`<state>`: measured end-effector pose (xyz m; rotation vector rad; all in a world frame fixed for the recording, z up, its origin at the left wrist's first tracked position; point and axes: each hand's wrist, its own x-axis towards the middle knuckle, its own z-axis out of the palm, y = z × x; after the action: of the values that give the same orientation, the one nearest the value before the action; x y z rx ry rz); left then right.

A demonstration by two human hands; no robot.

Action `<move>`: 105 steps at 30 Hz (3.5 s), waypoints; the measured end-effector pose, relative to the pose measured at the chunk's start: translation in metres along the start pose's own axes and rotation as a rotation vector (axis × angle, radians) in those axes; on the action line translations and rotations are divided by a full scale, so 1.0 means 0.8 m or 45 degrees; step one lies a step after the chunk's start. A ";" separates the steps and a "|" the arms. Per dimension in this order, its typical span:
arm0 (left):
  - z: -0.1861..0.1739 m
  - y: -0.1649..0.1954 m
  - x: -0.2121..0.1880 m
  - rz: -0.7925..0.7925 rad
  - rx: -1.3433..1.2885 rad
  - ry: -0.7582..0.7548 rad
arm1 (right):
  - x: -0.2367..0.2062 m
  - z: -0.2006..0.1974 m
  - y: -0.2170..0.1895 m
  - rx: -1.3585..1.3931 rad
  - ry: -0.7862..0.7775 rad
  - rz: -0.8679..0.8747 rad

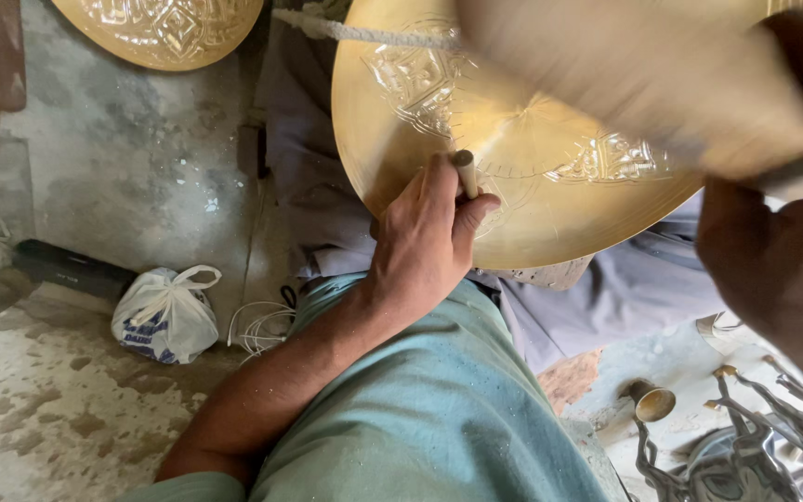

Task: The person sits on the floor with an embossed brass tray on their lap, holding a small punch against the tray's surface with one hand and striking it with a wooden mallet in the other hand, working the punch across the decorated areas to shape the raised pattern.

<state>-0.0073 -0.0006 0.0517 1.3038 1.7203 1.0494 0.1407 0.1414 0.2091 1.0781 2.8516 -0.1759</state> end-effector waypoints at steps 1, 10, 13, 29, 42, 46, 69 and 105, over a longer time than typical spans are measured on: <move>0.001 0.000 0.000 -0.001 -0.010 -0.010 | -0.001 -0.001 -0.001 -0.004 -0.006 0.000; -0.004 0.000 0.017 0.203 -0.023 -0.149 | -0.053 0.030 0.031 0.036 -0.044 0.159; 0.002 0.001 0.043 0.210 0.076 -0.443 | -0.089 0.051 0.044 0.235 -0.003 0.302; 0.007 0.020 0.092 0.440 0.239 -1.063 | -0.212 0.133 -0.012 0.372 0.204 0.878; 0.007 0.014 0.058 0.396 0.266 -0.632 | -0.179 0.092 -0.007 0.092 -0.054 0.634; -0.017 0.008 0.021 0.089 0.010 -0.122 | -0.179 0.082 0.005 0.064 -0.042 0.596; -0.008 0.009 -0.007 -0.101 0.046 0.032 | -0.004 0.015 0.011 -0.048 0.022 -0.073; -0.017 0.036 0.084 0.242 0.159 -1.003 | -0.199 0.109 -0.021 0.824 0.204 1.027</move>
<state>-0.0233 0.0670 0.0785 1.6883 1.0837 0.4139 0.2520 0.0133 0.1439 2.3270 2.2411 -1.0025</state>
